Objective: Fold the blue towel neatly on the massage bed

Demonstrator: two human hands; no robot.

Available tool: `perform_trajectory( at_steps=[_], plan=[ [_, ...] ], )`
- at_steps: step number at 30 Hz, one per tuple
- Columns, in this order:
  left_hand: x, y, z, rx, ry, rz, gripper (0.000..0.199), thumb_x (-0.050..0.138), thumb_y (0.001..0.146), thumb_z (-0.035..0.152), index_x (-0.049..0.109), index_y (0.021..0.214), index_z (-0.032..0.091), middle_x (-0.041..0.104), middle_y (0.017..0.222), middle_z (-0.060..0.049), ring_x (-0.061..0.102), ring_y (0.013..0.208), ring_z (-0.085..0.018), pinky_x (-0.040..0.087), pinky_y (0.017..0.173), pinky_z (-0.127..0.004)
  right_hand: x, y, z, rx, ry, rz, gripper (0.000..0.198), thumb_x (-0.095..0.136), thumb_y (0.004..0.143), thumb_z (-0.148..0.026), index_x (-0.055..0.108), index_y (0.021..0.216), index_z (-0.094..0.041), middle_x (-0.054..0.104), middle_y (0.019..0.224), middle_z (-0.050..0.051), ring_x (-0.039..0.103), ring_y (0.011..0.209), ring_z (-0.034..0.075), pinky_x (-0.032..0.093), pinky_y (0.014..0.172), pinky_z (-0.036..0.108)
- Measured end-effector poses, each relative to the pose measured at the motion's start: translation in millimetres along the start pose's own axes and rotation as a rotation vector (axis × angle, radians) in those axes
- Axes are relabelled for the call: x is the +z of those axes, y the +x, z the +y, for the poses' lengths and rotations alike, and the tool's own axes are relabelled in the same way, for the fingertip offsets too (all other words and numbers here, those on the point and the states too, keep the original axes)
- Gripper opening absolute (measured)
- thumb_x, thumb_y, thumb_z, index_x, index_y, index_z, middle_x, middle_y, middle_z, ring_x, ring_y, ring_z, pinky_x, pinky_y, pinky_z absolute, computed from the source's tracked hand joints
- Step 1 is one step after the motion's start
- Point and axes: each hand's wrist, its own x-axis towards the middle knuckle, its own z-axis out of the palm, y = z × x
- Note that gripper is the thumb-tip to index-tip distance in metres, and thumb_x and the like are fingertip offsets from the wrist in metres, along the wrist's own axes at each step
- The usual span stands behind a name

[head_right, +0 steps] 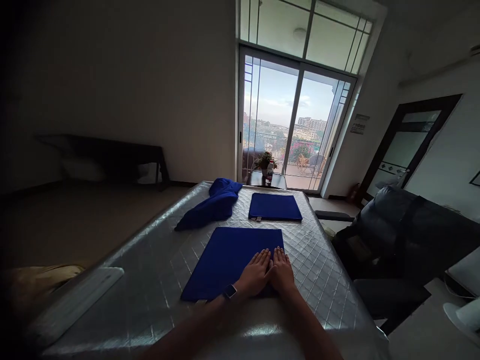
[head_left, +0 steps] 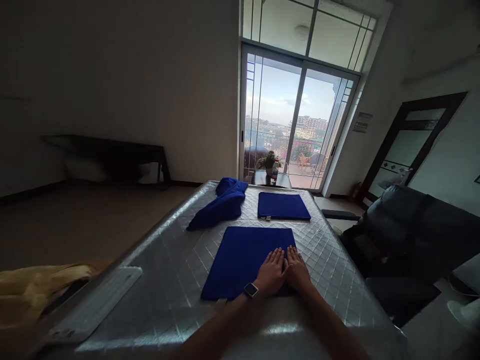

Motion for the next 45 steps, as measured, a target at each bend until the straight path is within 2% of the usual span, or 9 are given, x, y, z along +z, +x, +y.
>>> perform_trajectory(
  at_steps=[5, 10, 16, 20, 23, 29, 33, 39, 45],
  plan=[
    [-17.4, -23.8, -37.8, -0.112, 0.038, -0.024, 0.068, 0.009, 0.093, 0.047, 0.041, 0.138, 0.007, 0.040, 0.145, -0.011, 0.033, 0.137, -0.019, 0.031, 0.114, -0.033, -0.6, 3.0, -2.4, 0.057, 0.065, 0.009, 0.061, 0.018, 0.092, -0.036, 0.022, 0.146, -0.009, 0.023, 0.154, 0.012, 0.017, 0.144, 0.020, 0.017, 0.117, 0.038],
    [-17.8, -53.1, -90.1, -0.442, 0.243, -0.137, 0.056, 0.018, 0.095, 0.039, 0.039, 0.138, 0.010, 0.034, 0.147, -0.007, 0.031, 0.138, -0.017, 0.028, 0.114, -0.031, 1.6, 4.1, -3.0, 0.069, 0.081, 0.006, 0.060, 0.019, 0.091, -0.036, 0.022, 0.146, -0.010, 0.022, 0.154, 0.011, 0.018, 0.144, 0.020, 0.018, 0.117, 0.038],
    [-7.8, -82.5, -123.3, -0.501, 0.315, -0.188, 0.056, 0.022, 0.093, 0.037, 0.032, 0.141, 0.010, 0.026, 0.150, -0.006, 0.025, 0.140, -0.016, 0.025, 0.114, -0.029, -7.8, 3.3, -8.2, 0.082, 0.058, -0.002, 0.060, 0.019, 0.092, -0.037, 0.022, 0.146, -0.010, 0.022, 0.154, 0.011, 0.017, 0.144, 0.019, 0.016, 0.118, 0.039],
    [-8.2, -83.4, -118.3, -0.490, 0.316, -0.164, 0.059, 0.018, 0.093, 0.040, 0.034, 0.140, 0.009, 0.028, 0.150, -0.007, 0.026, 0.139, -0.016, 0.025, 0.114, -0.030, -17.8, -15.8, -11.5, 0.050, 0.051, -0.002, 0.061, 0.019, 0.091, -0.039, 0.025, 0.145, -0.012, 0.022, 0.154, 0.008, 0.017, 0.144, 0.019, 0.016, 0.119, 0.039],
    [-13.1, -75.8, -97.9, -0.475, 0.268, -0.168, 0.063, 0.019, 0.092, 0.046, 0.036, 0.139, 0.008, 0.029, 0.149, -0.007, 0.027, 0.139, -0.018, 0.027, 0.115, -0.031, -18.0, -41.6, -12.8, 0.035, 0.057, -0.013, 0.061, 0.017, 0.091, -0.043, 0.025, 0.145, -0.016, 0.021, 0.154, 0.003, 0.017, 0.144, 0.018, 0.018, 0.119, 0.038],
    [-12.8, -46.1, -29.5, 0.013, -0.072, -0.076, 0.063, 0.016, 0.092, 0.051, 0.031, 0.143, 0.017, 0.030, 0.150, -0.004, 0.024, 0.140, -0.016, 0.029, 0.117, -0.031, -9.7, -76.0, -11.6, 0.090, 0.078, -0.053, 0.066, 0.015, 0.089, -0.053, 0.015, 0.146, -0.020, 0.012, 0.154, -0.003, 0.011, 0.144, 0.016, 0.019, 0.120, 0.038],
    [3.8, -28.9, -8.1, 0.143, -0.146, -0.081, 0.063, 0.019, 0.091, 0.051, 0.029, 0.144, 0.019, 0.030, 0.149, -0.003, 0.024, 0.139, -0.015, 0.028, 0.119, -0.030, -8.9, -76.7, -9.8, 0.078, 0.066, -0.063, 0.063, 0.014, 0.089, -0.051, 0.009, 0.146, -0.024, 0.008, 0.152, -0.007, 0.006, 0.143, 0.014, 0.018, 0.121, 0.037],
    [-4.7, -50.9, -25.5, 0.058, -0.145, -0.109, 0.058, 0.020, 0.091, 0.052, 0.025, 0.143, 0.029, 0.029, 0.149, 0.003, 0.024, 0.139, -0.014, 0.029, 0.118, -0.032, -10.0, -74.9, -11.7, 0.098, 0.060, -0.066, 0.061, 0.016, 0.089, -0.050, 0.007, 0.145, -0.028, 0.008, 0.151, -0.009, 0.006, 0.142, 0.014, 0.018, 0.121, 0.038],
    [-38.5, -88.4, -63.5, -0.340, 0.049, -0.143, 0.060, 0.018, 0.090, 0.053, 0.035, 0.139, 0.022, 0.031, 0.147, 0.000, 0.029, 0.138, -0.017, 0.029, 0.115, -0.031, -9.3, -75.0, -11.5, 0.108, 0.072, -0.061, 0.061, 0.015, 0.089, -0.050, 0.009, 0.144, -0.027, 0.006, 0.151, -0.009, 0.007, 0.142, 0.015, 0.019, 0.121, 0.039]
  ],
)
